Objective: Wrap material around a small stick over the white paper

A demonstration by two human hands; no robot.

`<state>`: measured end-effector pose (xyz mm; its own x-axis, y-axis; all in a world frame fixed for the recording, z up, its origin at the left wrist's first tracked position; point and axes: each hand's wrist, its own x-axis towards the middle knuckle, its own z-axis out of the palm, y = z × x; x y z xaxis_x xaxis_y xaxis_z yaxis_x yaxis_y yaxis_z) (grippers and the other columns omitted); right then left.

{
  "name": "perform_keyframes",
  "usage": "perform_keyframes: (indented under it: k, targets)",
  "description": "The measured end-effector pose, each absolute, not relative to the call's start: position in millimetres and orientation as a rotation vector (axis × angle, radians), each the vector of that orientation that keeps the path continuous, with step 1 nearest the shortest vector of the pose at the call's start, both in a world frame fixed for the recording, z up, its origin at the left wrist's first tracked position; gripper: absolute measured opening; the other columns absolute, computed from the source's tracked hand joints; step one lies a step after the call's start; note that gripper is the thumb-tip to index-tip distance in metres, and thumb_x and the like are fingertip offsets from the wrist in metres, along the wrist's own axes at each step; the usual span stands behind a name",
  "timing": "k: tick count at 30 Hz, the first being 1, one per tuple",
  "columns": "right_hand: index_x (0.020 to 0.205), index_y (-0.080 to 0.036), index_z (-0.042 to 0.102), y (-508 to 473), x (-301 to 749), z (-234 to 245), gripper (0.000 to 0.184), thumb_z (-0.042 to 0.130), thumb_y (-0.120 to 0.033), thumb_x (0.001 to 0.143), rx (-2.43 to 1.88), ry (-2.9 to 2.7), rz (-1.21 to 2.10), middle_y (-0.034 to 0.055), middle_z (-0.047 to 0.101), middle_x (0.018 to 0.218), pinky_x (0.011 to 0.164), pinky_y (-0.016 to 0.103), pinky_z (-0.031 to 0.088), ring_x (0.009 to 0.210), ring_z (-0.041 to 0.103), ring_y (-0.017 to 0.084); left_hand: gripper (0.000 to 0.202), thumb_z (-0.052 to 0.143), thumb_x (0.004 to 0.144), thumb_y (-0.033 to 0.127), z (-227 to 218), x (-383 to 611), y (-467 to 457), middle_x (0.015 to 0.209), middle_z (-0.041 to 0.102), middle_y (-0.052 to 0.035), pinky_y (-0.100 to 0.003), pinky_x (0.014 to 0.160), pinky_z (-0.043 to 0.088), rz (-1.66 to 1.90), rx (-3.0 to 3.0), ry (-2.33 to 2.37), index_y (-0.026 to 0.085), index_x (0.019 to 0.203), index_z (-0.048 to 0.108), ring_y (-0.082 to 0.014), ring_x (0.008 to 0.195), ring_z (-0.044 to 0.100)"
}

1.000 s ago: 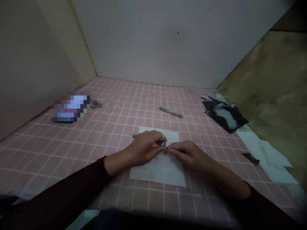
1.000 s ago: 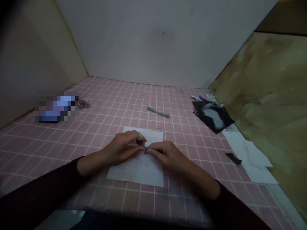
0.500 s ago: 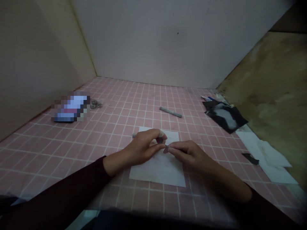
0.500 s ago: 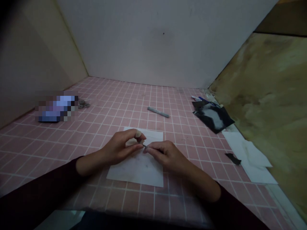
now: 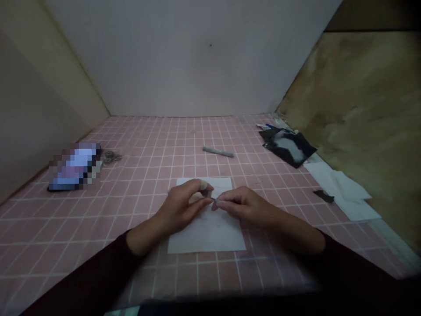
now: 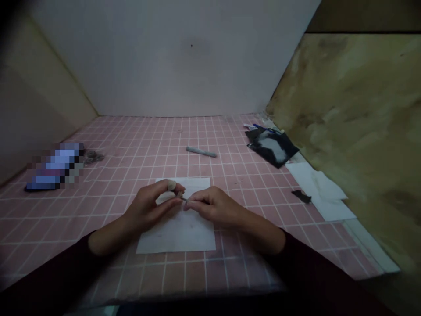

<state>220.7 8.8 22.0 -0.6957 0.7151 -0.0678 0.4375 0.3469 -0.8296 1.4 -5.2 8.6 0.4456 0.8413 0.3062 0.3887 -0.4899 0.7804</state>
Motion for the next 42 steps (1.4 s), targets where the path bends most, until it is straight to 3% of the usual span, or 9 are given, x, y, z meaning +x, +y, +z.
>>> perform_keyframes:
  k: [5,8,14,18,22,26,30,37,42]
  targets:
    - [0.099,-0.017,0.067,-0.3,218.8,12.5,0.026,0.042,-0.018,0.091,-1.150,-2.456,0.474,0.0068,0.067,0.083,0.066,0.026,0.039,0.072,0.057,0.015,0.018,0.059,0.087,0.030,8.1,7.4,-2.1,0.082,0.062,-0.0029,-0.026,0.069,0.050,0.896,1.483,0.994,0.015,0.095,0.058,-0.0138,0.075,0.061]
    - [0.094,-0.016,0.068,-2.0,216.4,13.8,0.024,0.044,-0.019,0.091,-1.140,-2.419,0.620,0.0053,0.065,0.078,0.066,0.025,0.039,0.069,0.056,0.014,0.018,0.062,0.085,0.029,6.7,7.4,-3.7,0.084,0.062,-0.0030,-0.026,0.070,0.050,0.917,1.468,1.005,0.016,0.097,0.059,-0.0140,0.076,0.061]
    - [0.094,-0.013,0.068,9.5,220.3,19.6,0.033,0.043,-0.034,0.094,-0.945,-2.152,1.585,-0.0071,0.037,0.049,0.046,0.020,0.031,0.043,0.035,0.007,0.020,0.063,0.084,0.021,3.6,0.5,-5.9,0.099,0.062,-0.0060,-0.033,0.087,0.045,0.936,1.941,1.078,0.020,0.104,0.059,-0.0193,0.095,0.058]
    - [0.084,-0.015,0.067,5.7,222.1,18.1,0.023,0.046,-0.021,0.091,-1.065,-2.352,0.888,-0.0004,0.056,0.064,0.058,0.022,0.035,0.058,0.047,0.010,0.016,0.060,0.087,0.025,3.1,2.7,-3.0,0.090,0.062,-0.0033,-0.028,0.077,0.049,0.888,1.650,1.031,0.020,0.102,0.059,-0.0158,0.084,0.061]
    - [0.095,-0.016,0.064,-3.4,220.2,18.9,0.022,0.043,-0.013,0.089,-1.174,-2.491,0.364,0.0051,0.063,0.077,0.058,0.026,0.031,0.064,0.050,0.014,0.015,0.060,0.087,0.025,3.3,6.3,0.2,0.086,0.064,-0.0021,-0.025,0.075,0.051,0.903,1.424,1.012,0.019,0.100,0.060,-0.0132,0.079,0.061]
    - [0.080,-0.013,0.065,0.8,218.9,22.7,0.020,0.047,-0.017,0.089,-1.119,-2.364,0.877,-0.0006,0.053,0.061,0.056,0.023,0.032,0.057,0.045,0.010,0.015,0.064,0.083,0.023,4.6,8.8,-2.2,0.089,0.065,-0.0024,-0.023,0.074,0.051,0.962,1.487,1.002,0.020,0.098,0.062,-0.0131,0.081,0.062]
    - [0.091,-0.010,0.068,10.3,221.6,24.6,0.028,0.046,-0.026,0.093,-0.942,-2.162,1.541,-0.0062,0.041,0.050,0.051,0.020,0.033,0.047,0.039,0.007,0.018,0.067,0.081,0.020,7.0,10.9,-8.2,0.094,0.063,-0.0030,-0.026,0.084,0.048,1.075,1.650,1.030,0.020,0.098,0.062,-0.0153,0.089,0.062]
    - [0.100,-0.017,0.066,0.1,223.2,20.5,0.024,0.044,-0.016,0.090,-1.146,-2.425,0.501,0.0048,0.064,0.078,0.062,0.026,0.034,0.066,0.051,0.014,0.013,0.060,0.088,0.025,8.0,9.3,-4.5,0.081,0.062,-0.0005,-0.021,0.075,0.048,0.963,1.408,1.053,0.019,0.100,0.061,-0.0108,0.077,0.060]
    - [0.086,-0.012,0.068,1.5,219.8,23.5,0.021,0.049,-0.017,0.090,-1.111,-2.335,0.872,0.0004,0.056,0.063,0.058,0.023,0.034,0.058,0.047,0.010,0.014,0.063,0.085,0.023,5.9,8.8,-5.0,0.090,0.063,-0.0009,-0.020,0.077,0.048,1.019,1.432,1.045,0.020,0.099,0.061,-0.0108,0.083,0.061]
